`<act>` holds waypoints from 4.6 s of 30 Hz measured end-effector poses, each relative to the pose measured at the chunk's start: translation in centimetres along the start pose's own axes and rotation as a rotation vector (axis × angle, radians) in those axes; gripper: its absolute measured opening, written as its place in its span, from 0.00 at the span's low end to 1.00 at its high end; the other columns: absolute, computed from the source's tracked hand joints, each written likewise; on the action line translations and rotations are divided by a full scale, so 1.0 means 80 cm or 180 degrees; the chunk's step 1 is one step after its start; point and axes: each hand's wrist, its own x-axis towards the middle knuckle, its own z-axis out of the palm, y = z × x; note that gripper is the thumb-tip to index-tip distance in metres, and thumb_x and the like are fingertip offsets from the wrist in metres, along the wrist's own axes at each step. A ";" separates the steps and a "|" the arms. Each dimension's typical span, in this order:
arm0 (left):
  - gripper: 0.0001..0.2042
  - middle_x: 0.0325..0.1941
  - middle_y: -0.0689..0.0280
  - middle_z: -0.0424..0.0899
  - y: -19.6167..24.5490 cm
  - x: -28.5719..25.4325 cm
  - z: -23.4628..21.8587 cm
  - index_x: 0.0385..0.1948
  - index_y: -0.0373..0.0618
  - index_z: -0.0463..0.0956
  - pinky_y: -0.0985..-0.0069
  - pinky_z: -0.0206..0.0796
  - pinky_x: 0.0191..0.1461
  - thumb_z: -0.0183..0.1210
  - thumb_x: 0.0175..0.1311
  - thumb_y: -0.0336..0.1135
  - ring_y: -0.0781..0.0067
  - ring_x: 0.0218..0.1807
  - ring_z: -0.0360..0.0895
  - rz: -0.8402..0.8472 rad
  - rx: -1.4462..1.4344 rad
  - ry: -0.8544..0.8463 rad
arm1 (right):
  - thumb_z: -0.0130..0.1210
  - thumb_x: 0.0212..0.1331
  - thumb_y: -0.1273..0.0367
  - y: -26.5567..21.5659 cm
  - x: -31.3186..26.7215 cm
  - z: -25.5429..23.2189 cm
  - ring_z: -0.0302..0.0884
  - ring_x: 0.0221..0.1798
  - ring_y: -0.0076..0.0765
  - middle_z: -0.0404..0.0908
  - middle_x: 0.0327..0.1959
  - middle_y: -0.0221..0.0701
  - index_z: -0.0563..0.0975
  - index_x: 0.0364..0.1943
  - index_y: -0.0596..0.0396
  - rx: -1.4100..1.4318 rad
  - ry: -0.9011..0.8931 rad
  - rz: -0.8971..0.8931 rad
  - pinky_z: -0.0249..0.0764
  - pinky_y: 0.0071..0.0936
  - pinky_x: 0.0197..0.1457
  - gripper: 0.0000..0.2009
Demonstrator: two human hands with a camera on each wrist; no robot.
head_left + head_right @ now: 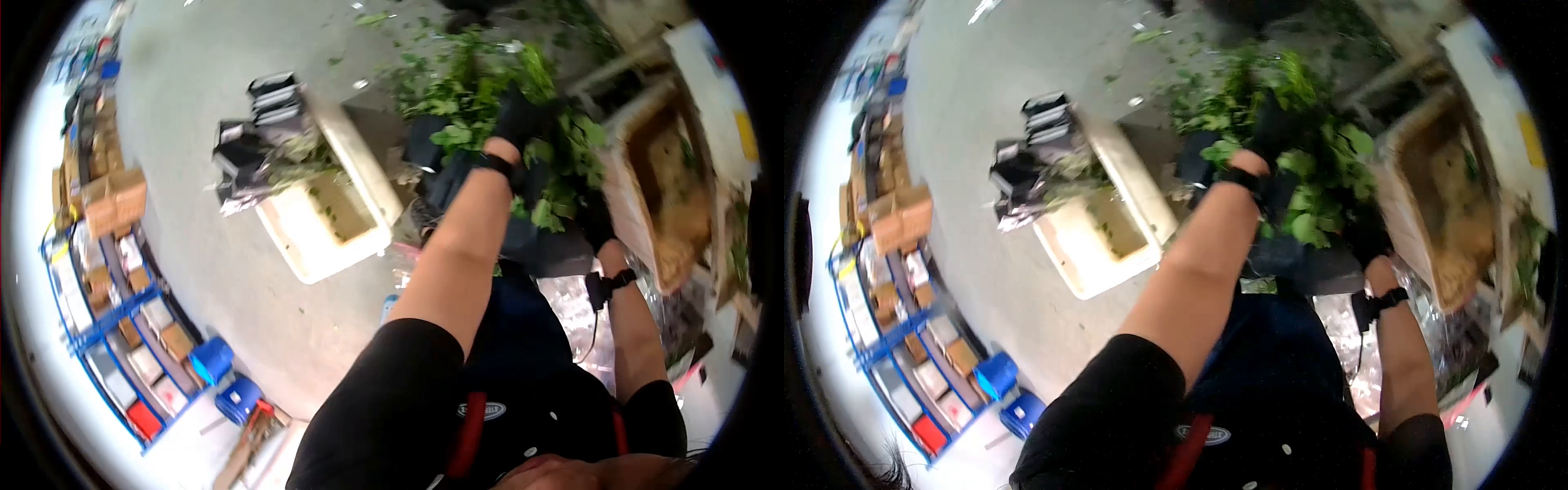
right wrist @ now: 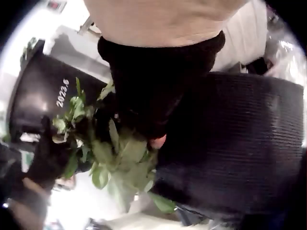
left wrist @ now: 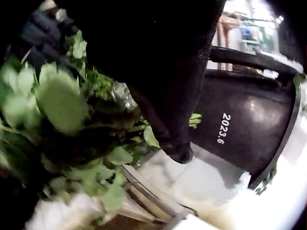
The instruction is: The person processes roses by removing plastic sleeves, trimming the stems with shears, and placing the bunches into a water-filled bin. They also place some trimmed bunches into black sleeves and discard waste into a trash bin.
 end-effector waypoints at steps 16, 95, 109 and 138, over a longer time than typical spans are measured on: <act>0.15 0.43 0.69 0.79 -0.200 -0.551 -0.295 0.48 0.50 0.71 0.76 0.70 0.43 0.56 0.61 0.41 0.74 0.41 0.78 -0.3866 -0.2870 0.2495 | 0.50 0.53 0.62 -0.321 0.218 0.143 0.74 0.47 0.50 0.78 0.41 0.41 0.78 0.36 0.51 -0.2279 -0.0912 -0.2281 0.67 0.42 0.54 0.11; 0.18 0.55 0.51 0.73 -0.047 -0.388 -0.134 0.56 0.41 0.66 0.67 0.61 0.59 0.44 0.65 0.31 0.52 0.56 0.70 -0.1084 -0.2504 0.1903 | 0.55 0.44 0.70 -0.181 -0.108 -0.306 0.75 0.39 0.46 0.78 0.34 0.40 0.77 0.34 0.58 -0.1351 -0.0583 -0.0509 0.71 0.33 0.41 0.12; 0.25 0.60 0.49 0.68 0.093 -0.362 -0.120 0.62 0.45 0.60 0.66 0.61 0.60 0.49 0.60 0.29 0.49 0.59 0.68 -0.0146 0.0567 0.1438 | 0.60 0.46 0.65 -0.397 -0.062 -0.138 0.76 0.41 0.46 0.77 0.38 0.37 0.73 0.43 0.52 0.0285 -0.0853 -0.2272 0.72 0.37 0.44 0.18; 0.22 0.57 0.54 0.70 0.178 -0.354 -0.033 0.57 0.40 0.64 0.68 0.62 0.60 0.49 0.61 0.35 0.60 0.57 0.69 -0.0058 -0.0997 0.1561 | 0.59 0.45 0.62 -0.063 -0.237 -0.242 0.75 0.31 0.49 0.76 0.23 0.42 0.75 0.22 0.57 0.0541 -0.0331 -0.0823 0.70 0.38 0.34 0.12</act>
